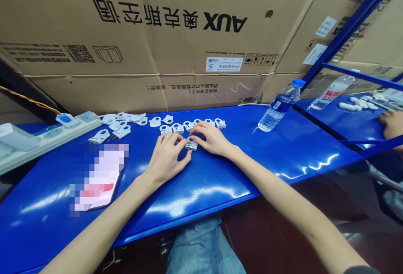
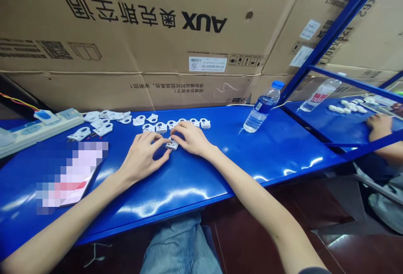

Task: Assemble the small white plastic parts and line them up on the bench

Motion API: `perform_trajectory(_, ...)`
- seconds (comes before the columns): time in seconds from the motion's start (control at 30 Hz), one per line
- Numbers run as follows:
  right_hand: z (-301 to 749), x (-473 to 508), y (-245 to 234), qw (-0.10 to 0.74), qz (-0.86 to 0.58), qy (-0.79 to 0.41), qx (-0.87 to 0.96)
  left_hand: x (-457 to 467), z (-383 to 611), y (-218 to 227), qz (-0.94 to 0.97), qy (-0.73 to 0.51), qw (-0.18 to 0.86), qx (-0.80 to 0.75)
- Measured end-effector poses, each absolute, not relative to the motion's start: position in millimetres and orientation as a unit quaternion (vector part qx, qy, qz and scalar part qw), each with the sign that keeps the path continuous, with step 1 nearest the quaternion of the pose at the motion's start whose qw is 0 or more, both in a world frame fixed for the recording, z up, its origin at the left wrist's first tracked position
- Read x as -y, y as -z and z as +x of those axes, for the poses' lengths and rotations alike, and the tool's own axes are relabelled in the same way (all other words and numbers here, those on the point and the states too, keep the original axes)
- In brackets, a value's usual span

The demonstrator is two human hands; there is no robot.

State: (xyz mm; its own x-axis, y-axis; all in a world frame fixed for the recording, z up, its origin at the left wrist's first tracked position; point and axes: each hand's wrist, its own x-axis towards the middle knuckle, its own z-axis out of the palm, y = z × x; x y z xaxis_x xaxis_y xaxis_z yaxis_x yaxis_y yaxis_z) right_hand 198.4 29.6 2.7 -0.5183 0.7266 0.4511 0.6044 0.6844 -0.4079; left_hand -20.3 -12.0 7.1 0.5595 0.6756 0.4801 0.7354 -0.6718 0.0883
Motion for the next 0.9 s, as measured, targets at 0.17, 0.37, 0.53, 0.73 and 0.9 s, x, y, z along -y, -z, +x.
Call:
perform_trajectory(0.17,198,-28,-5,0.3,-0.414,-0.064,0.857,11,-20,-9,-0.895,0.248,0.048,0.367)
perform_trajectory(0.37,200,-30,-5,0.3,-0.43,-0.019,0.851,14,-21,-17,-0.916,0.222,0.108,0.316)
perform_trajectory(0.53,204,-34,-6,0.321,-0.454,0.001,0.831,12,-28,-23,-0.923,0.174,0.152,0.307)
perform_trajectory(0.73,210,-34,-8,0.369,-0.475,0.007,0.799,12,-52,-39,-0.891,0.053,0.109,0.438)
perform_trajectory(0.9,212,-31,-14,0.376,-0.484,-0.003,0.79,21,-70,-55,-0.831,-0.04,0.079,0.549)
